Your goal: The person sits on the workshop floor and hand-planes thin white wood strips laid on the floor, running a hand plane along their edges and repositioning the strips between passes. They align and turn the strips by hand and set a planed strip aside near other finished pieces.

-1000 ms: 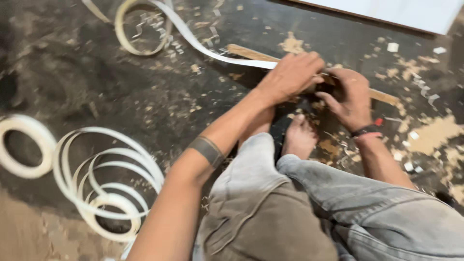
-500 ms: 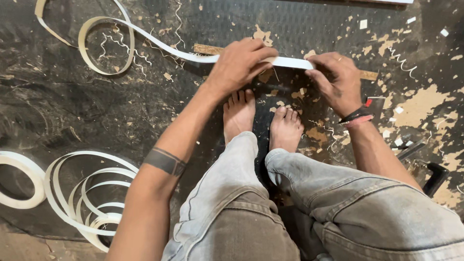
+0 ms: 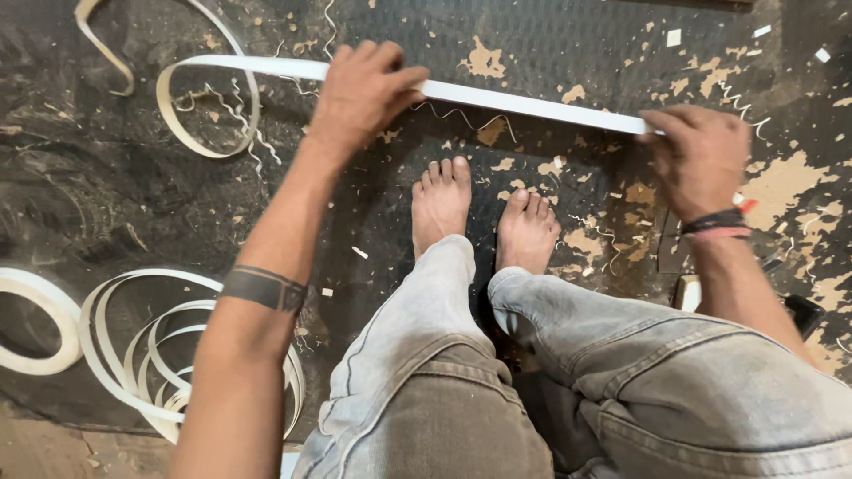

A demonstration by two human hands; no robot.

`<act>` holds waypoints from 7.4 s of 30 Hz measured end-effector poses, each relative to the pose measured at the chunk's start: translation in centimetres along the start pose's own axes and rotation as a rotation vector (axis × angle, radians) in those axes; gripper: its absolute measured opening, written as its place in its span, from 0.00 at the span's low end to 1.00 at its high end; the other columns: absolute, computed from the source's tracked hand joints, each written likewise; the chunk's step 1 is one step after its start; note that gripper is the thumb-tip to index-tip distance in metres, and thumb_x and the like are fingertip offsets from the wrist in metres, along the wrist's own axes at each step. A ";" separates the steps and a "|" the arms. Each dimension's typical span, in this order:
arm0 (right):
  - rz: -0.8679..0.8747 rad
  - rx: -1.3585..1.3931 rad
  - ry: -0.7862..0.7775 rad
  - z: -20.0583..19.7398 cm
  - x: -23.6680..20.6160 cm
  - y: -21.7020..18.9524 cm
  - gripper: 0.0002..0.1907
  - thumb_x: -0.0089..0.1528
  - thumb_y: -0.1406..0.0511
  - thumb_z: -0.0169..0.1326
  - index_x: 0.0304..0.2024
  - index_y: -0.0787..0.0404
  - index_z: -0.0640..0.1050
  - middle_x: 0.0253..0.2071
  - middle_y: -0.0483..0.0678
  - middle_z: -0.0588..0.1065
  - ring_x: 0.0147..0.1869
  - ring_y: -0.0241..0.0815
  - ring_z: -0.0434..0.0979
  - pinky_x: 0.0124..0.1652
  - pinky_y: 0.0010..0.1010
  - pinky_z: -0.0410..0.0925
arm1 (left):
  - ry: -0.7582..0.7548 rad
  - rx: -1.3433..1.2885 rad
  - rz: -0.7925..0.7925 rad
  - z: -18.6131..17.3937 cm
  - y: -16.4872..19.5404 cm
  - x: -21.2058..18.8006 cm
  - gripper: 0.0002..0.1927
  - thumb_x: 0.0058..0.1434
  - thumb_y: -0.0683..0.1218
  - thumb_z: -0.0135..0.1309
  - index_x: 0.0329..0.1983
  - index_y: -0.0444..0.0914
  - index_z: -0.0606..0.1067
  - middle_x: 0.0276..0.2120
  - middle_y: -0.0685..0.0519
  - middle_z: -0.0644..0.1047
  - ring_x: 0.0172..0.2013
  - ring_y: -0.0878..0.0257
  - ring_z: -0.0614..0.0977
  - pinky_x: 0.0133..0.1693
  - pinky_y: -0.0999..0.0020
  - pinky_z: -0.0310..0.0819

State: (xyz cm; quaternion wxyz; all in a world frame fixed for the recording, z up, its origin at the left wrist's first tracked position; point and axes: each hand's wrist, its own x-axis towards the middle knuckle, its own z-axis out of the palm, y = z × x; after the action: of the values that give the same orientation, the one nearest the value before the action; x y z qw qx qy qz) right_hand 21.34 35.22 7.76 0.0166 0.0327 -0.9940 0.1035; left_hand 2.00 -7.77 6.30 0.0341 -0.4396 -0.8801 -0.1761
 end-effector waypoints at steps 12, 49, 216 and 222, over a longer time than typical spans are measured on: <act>0.077 0.170 0.078 -0.7 -2.0 2.8 0.12 0.67 0.70 0.61 0.53 0.57 0.83 0.52 0.50 0.79 0.58 0.53 0.79 0.55 0.39 0.72 | -0.138 0.026 0.000 -1.9 -0.8 -2.6 0.13 0.70 0.51 0.62 0.54 0.43 0.79 0.46 0.55 0.77 0.53 0.56 0.75 0.57 0.55 0.64; 0.836 -0.112 -0.124 -4.7 -29.1 12.8 0.28 0.76 0.52 0.53 0.56 0.75 0.75 0.50 0.68 0.75 0.58 0.65 0.74 0.59 0.53 0.66 | 0.067 -0.520 -0.076 8.1 16.1 8.4 0.05 0.64 0.46 0.59 0.41 0.41 0.79 0.40 0.54 0.82 0.40 0.54 0.82 0.45 0.58 0.72; 0.479 1.009 -0.284 -4.3 6.5 -7.6 0.13 0.74 0.63 0.48 0.58 0.59 0.65 0.42 0.40 0.68 0.42 0.32 0.69 0.40 0.28 0.68 | 0.024 -0.296 -0.034 -2.4 7.0 1.3 0.12 0.67 0.51 0.62 0.48 0.40 0.78 0.38 0.52 0.77 0.40 0.52 0.80 0.41 0.57 0.75; 0.593 1.091 -0.146 -6.0 -0.2 4.1 0.08 0.79 0.68 0.47 0.59 0.60 0.65 0.39 0.42 0.67 0.39 0.32 0.68 0.37 0.25 0.65 | 0.209 -0.347 0.187 -4.7 12.1 5.5 0.14 0.74 0.53 0.60 0.52 0.39 0.76 0.38 0.51 0.76 0.37 0.58 0.80 0.39 0.62 0.76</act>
State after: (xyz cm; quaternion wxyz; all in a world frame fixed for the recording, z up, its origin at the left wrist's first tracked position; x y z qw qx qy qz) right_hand 21.39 40.51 12.81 -0.0998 -0.2340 -0.7634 0.5937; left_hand 7.67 1.49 15.28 0.0651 -0.4978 -0.7839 -0.3654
